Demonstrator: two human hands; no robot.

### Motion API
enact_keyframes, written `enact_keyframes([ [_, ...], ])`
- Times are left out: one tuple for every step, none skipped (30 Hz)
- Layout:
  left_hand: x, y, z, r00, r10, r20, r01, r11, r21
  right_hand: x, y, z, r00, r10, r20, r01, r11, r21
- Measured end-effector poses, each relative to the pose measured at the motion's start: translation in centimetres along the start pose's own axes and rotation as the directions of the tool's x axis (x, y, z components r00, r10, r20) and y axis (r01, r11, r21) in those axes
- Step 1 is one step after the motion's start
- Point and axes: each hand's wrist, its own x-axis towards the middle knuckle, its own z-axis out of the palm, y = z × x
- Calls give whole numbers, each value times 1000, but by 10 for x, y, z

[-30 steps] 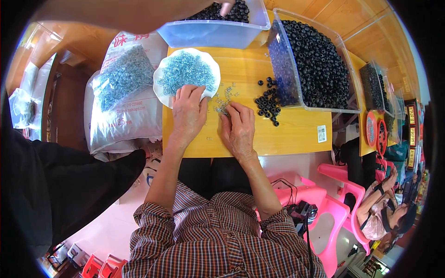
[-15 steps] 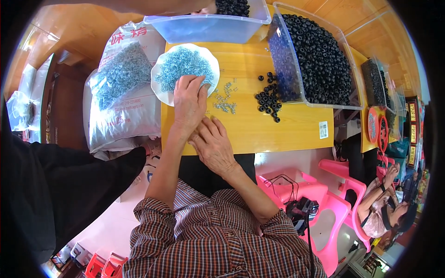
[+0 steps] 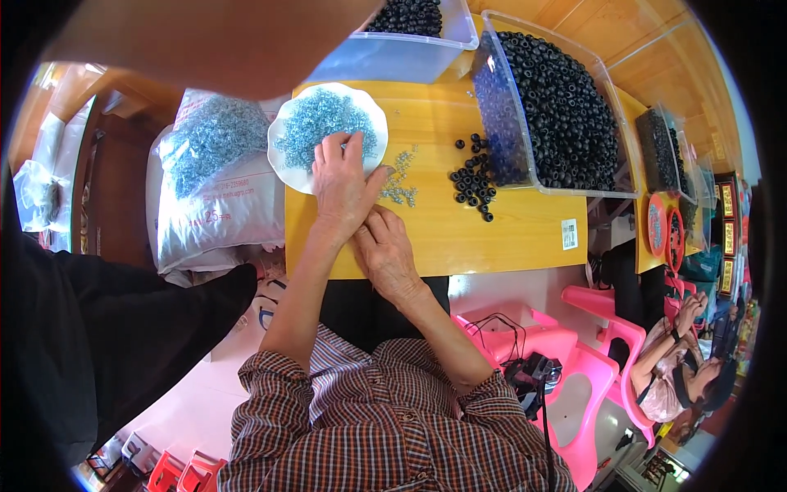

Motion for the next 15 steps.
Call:
enact_keyframes([
  [1,0,0,1000,-1,23,0,1000,14,0,0,0,1000,6,-5,-6,1000,-2],
  [2,-1,1,1000,0,24,-1,1000,15,0,1,1,1000,12,-10,-12,1000,-4],
  [3,-1,1,999,9,47,-10,1000,7,0,1,1,1000,13,-11,-13,1000,-4],
  [4,-2,2,997,18,72,-18,1000,-2,0,1,1,1000,10,-15,-10,1000,2],
  [5,-2,2,997,19,73,-19,1000,-2,0,1,1,1000,7,-19,-7,1000,7],
  [5,-4,2,997,24,77,-23,1000,-18,0,1,0,1000,9,-20,-9,1000,7],
  [6,-4,2,996,30,79,-27,999,-35,1,1,0,1000,5,-19,-5,1000,14],
  [6,-4,3,996,31,80,-28,999,-36,1,1,-1,1000,2,-18,-1,1000,21],
  [7,-3,4,996,37,78,-32,997,-67,2,1,-2,1000,3,-19,-3,1000,20],
  [7,-4,4,996,41,73,-34,995,-95,2,2,-2,1000,3,-22,-2,1000,22],
  [7,-4,4,997,40,73,-33,995,-93,2,2,-3,1000,2,-24,-1,1000,24],
  [7,-4,4,997,53,61,-46,993,-108,3,4,-4,1000,0,-24,0,1000,25],
  [7,-4,5,996,68,51,-61,990,-126,4,7,-4,999,25,-27,-25,1000,0],
  [6,-4,7,996,68,51,-61,990,-126,5,10,-5,998,50,-30,-50,998,-25],
  [6,-4,8,997,37,67,-23,981,-195,7,13,-4,998,50,-30,-51,998,-25],
])
